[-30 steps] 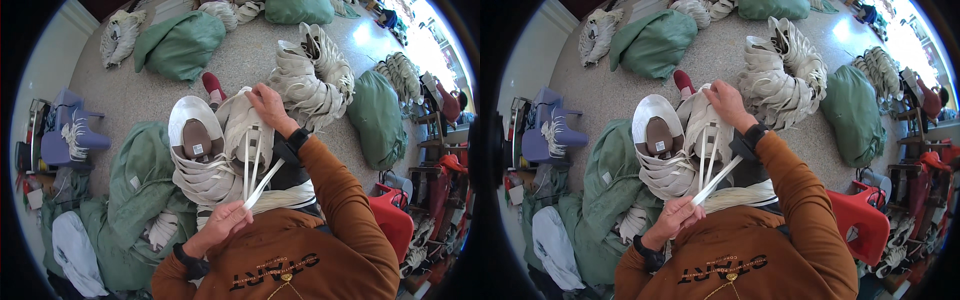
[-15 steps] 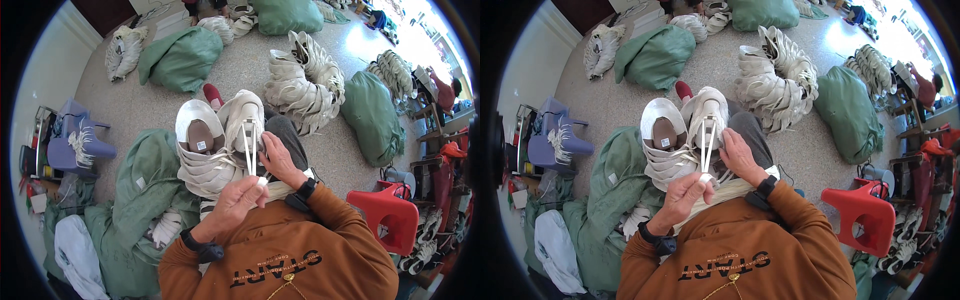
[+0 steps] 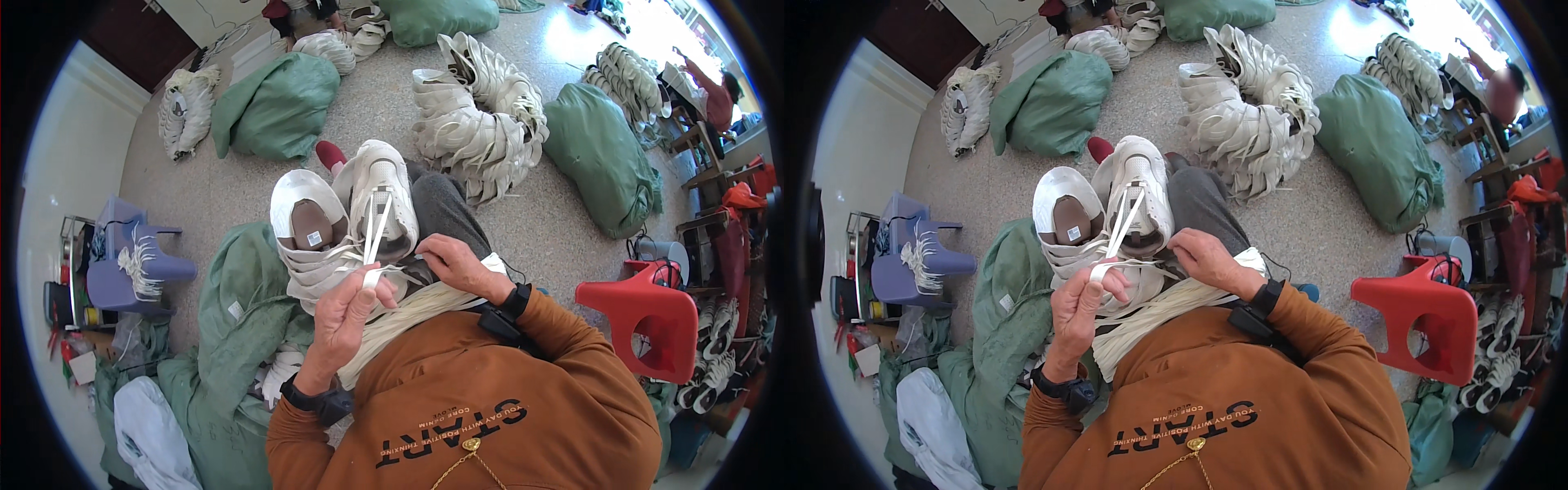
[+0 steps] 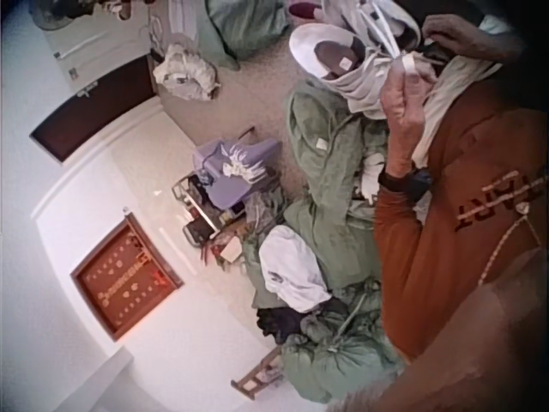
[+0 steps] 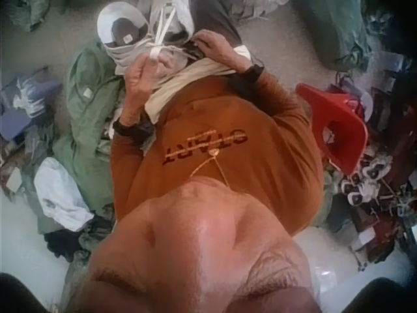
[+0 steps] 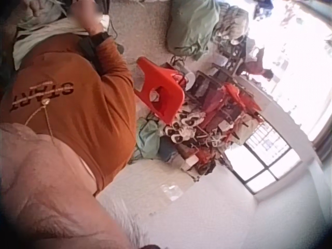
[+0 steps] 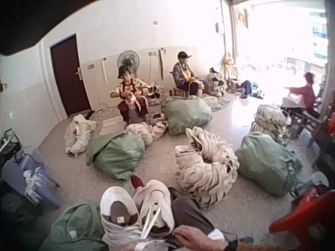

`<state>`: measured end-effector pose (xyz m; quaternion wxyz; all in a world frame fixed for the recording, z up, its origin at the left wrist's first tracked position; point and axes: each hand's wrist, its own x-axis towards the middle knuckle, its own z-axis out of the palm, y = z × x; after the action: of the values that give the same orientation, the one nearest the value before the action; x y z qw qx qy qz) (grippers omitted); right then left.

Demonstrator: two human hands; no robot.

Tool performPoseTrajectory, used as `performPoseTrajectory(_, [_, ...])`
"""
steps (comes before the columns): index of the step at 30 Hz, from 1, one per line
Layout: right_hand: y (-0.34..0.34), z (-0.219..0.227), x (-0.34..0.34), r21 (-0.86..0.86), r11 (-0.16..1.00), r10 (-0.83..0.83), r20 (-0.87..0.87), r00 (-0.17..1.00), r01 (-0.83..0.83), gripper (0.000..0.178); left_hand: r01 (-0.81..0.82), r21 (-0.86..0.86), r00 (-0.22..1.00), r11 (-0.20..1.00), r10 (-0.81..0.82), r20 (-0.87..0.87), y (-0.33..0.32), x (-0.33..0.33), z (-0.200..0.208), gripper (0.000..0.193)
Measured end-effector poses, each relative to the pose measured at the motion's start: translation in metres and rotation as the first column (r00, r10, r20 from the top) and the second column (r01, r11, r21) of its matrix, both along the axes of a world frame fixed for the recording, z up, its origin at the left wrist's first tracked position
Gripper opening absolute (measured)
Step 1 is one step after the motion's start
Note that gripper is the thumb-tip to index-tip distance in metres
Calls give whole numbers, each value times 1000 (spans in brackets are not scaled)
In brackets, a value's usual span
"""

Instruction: The person sits on the floor and laces a white sneaker by hand. They repeatedly thread the laces through the eyelets, pull them tight, and adjust the fit, working on the shoe resting on their lap.

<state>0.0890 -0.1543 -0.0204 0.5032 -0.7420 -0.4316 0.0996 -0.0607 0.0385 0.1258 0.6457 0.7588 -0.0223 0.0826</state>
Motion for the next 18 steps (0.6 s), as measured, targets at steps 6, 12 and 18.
performPoseTrajectory(6, [4, 2, 1, 15, 998, 57, -137, 989, -55, 12, 18, 117, 999, 993, -24, 47, -4, 2, 12, 26])
performPoseTrajectory(12, [14, 8, 13, 139, 990, 62, -646, 761, 37, 18, 87, 228, 992, 970, -106, 73, -11, 2, 11, 13])
performPoseTrajectory(18, [31, 13, 23, 187, 966, 64, -842, 535, 180, 19, 97, 303, 976, 948, -150, 157, -22, 9, 7, 9])
